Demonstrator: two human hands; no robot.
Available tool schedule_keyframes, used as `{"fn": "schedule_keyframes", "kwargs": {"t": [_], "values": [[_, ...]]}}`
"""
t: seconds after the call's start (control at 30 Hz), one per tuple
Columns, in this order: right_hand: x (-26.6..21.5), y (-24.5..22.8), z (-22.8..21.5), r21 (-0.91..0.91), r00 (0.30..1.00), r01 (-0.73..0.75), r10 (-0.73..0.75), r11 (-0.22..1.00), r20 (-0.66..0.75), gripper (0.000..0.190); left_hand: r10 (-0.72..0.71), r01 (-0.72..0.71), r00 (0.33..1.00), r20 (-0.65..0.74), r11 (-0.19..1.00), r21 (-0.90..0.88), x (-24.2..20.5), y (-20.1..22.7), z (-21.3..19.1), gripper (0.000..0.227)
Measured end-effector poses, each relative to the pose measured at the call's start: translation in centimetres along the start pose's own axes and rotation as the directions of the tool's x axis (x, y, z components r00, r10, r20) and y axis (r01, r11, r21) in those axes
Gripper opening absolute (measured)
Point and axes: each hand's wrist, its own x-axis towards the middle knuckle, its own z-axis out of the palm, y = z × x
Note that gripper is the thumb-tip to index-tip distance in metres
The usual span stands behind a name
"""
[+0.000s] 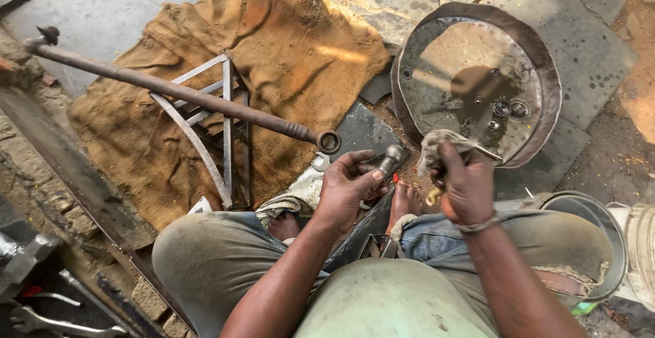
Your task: The person is cleaning and repairing a metal rod by scraping a joint with a knife, wiping it with a cloth, applying grease, and fitting a ball joint and securing pins.
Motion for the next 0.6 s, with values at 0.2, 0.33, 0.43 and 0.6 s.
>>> {"fn": "schedule_keyframes", "kwargs": {"t": [0.2,0.33,0.43,0.6], "values": [[-1.2,-1.7,-1.9,-0.436,0.942,0.289,-0.172,0.853,0.287,0.017,-0.027,0.008,0.991,0.134,0.990,0.141,0.4,0.4,-0.3,0.023],[-1.8,-2.1,0.2,-0.575,0.783,0.477,-0.025,0.665,0.621,0.019,-0.013,-0.008,0.996,0.092,0.975,0.222,0.1,0.5,-0.3,0.017],[-2.7,-0.9,1.3,-0.638,0.823,0.449,-0.012,0.626,0.568,0.028,0.014,0.001,0.997,-0.069,0.977,0.212,0.3,0.4,-0.3,0.016],[-3.4,3.4,2.4,-0.645,0.970,0.065,0.103,0.761,0.220,0.018,0.003,0.000,0.984,-0.176,1.000,0.018,0.4,-1.6,-0.2,0.017]]}}
